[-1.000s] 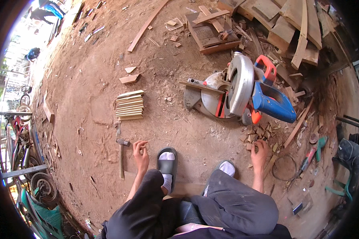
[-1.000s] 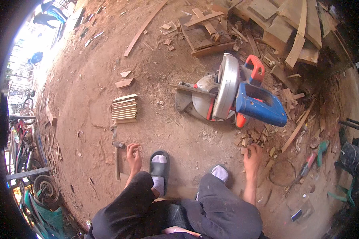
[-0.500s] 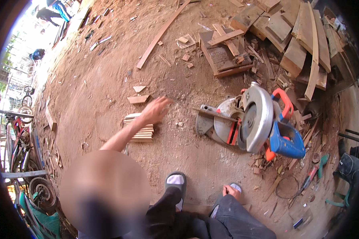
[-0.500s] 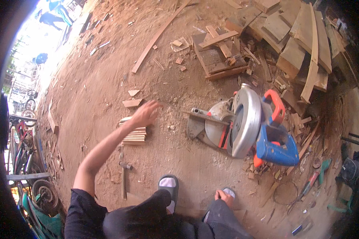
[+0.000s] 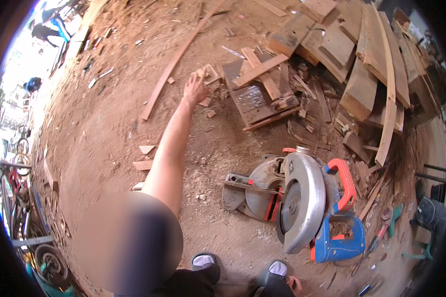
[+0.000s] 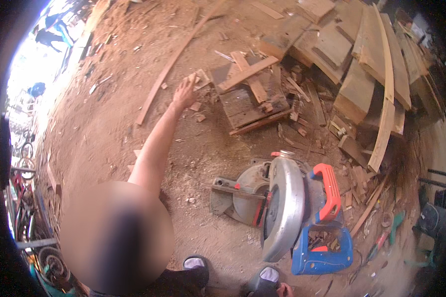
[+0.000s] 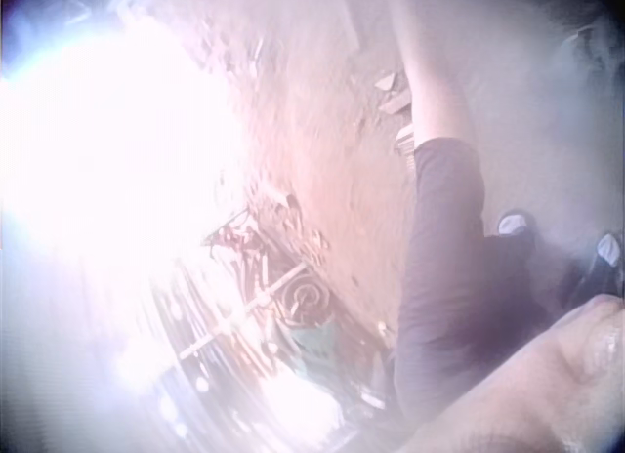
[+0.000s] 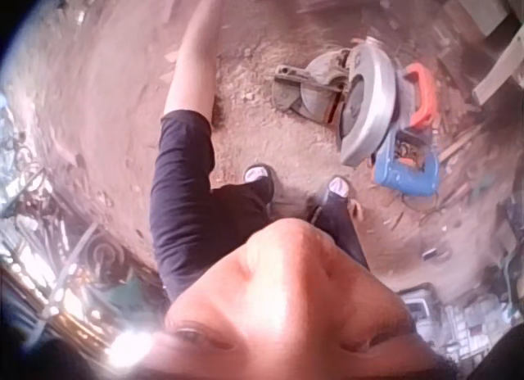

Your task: The person operates a miter saw to cut small rectangular wood pieces from a longer strip, clearing debris and stacking the finished pieces by hand.

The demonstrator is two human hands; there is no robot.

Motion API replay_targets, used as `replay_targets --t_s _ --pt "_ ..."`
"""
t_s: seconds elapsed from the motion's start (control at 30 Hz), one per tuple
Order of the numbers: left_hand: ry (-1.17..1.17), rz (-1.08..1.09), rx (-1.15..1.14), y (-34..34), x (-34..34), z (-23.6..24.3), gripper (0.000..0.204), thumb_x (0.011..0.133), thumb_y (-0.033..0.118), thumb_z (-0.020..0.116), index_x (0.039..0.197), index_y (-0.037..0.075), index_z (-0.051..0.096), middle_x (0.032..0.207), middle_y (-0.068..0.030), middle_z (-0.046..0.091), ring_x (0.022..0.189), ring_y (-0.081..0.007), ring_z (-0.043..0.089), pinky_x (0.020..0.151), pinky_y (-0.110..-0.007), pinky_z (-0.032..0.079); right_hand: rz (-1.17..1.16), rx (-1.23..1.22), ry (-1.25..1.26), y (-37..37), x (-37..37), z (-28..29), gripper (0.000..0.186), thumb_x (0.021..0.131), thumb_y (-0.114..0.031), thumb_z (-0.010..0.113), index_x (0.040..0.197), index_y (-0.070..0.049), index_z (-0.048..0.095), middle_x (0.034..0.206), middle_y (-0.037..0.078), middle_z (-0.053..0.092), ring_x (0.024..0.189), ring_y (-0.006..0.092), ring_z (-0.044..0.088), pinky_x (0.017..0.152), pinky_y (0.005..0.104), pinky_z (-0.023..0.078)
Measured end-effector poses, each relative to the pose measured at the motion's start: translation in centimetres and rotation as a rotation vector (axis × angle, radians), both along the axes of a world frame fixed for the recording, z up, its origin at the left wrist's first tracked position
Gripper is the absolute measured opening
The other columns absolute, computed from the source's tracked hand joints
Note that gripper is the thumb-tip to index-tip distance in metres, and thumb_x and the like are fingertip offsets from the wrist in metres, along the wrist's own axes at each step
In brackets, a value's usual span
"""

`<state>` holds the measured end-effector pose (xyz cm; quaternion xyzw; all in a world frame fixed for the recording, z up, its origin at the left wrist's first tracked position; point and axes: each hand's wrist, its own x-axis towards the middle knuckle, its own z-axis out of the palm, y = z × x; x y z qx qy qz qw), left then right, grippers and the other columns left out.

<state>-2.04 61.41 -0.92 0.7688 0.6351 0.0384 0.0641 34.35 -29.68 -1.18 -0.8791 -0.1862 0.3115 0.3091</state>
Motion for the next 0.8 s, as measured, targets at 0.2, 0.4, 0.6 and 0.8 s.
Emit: replay_targets --t_s 0.2,0.4,0.6,0.8 --pt "-0.109 0.000 0.186 3.4 -2.5 -3.3 0.063 0.097 0.041 0.061 0.151 0.018 0.040 0.139 -0.0226 0.057 0.130 -0.0382 0.054 0.109 -0.049 0.043 -0.090 -0.260 0.044 -1.2 -2.1 2.0 0.015 0.096 -0.011 0.064 0.093 0.002 0.070 0.072 0.006 0.065 0.064 0.0105 0.061 0.059 0.0292 0.049" --pt "-0.111 0.054 0.245 1.8 0.5 -0.8 0.043 0.092 0.041 0.070 0.118 0.008 0.066 0.114 -0.0181 0.069 0.111 -0.0364 0.066 0.094 -0.047 0.053 -0.110 -0.300 0.065 -0.8 -2.3 2.4 0.016 0.096 -0.011 0.063 0.093 0.003 0.070 0.072 0.006 0.065 0.064 0.0113 0.061 0.059 0.0298 0.050" --pt "-0.204 0.204 0.312 1.8 -0.1 0.8 0.032 0.095 0.024 0.060 0.119 0.004 0.066 0.097 -0.0238 0.073 0.092 -0.0421 0.071 0.083 -0.051 0.056 -0.060 -0.278 0.094 -0.8 -1.7 1.7 0.016 0.096 -0.011 0.063 0.093 0.003 0.070 0.072 0.007 0.065 0.064 0.0120 0.061 0.059 0.0303 0.050" --pt "-0.679 0.225 0.462 -1.1 -2.0 2.5 0.026 0.098 0.021 0.061 0.118 0.007 0.071 0.090 -0.0207 0.075 0.087 -0.0341 0.074 0.079 -0.044 0.056 -0.006 -0.218 0.071 -1.5 0.0 1.0 0.017 0.096 -0.012 0.062 0.093 0.004 0.070 0.072 0.008 0.065 0.064 0.0127 0.061 0.059 0.0309 0.050"
